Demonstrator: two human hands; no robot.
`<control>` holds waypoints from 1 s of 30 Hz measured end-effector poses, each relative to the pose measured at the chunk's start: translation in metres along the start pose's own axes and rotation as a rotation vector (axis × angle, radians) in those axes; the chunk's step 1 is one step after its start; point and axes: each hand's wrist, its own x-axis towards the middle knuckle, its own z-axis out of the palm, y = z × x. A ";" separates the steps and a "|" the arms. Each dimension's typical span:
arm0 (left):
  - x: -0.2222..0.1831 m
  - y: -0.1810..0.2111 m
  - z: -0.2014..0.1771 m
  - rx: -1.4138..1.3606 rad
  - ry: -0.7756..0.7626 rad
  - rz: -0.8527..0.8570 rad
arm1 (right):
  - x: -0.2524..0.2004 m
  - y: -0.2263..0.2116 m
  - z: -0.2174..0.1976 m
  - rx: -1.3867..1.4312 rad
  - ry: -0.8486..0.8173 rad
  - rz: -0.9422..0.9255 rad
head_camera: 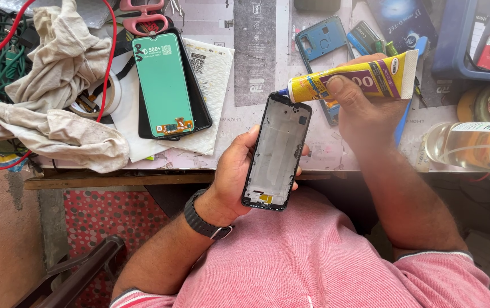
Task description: The person applies adhesive along the edges of a smartphone frame, then aligns and presses a replacement display assembly onto the frame. The person then handles the assembled phone and a separate battery, connecting a ribbon cable to the motherboard.
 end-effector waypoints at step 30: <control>0.022 0.023 0.008 0.405 0.342 0.379 | -0.039 -0.051 -0.067 0.619 0.023 0.176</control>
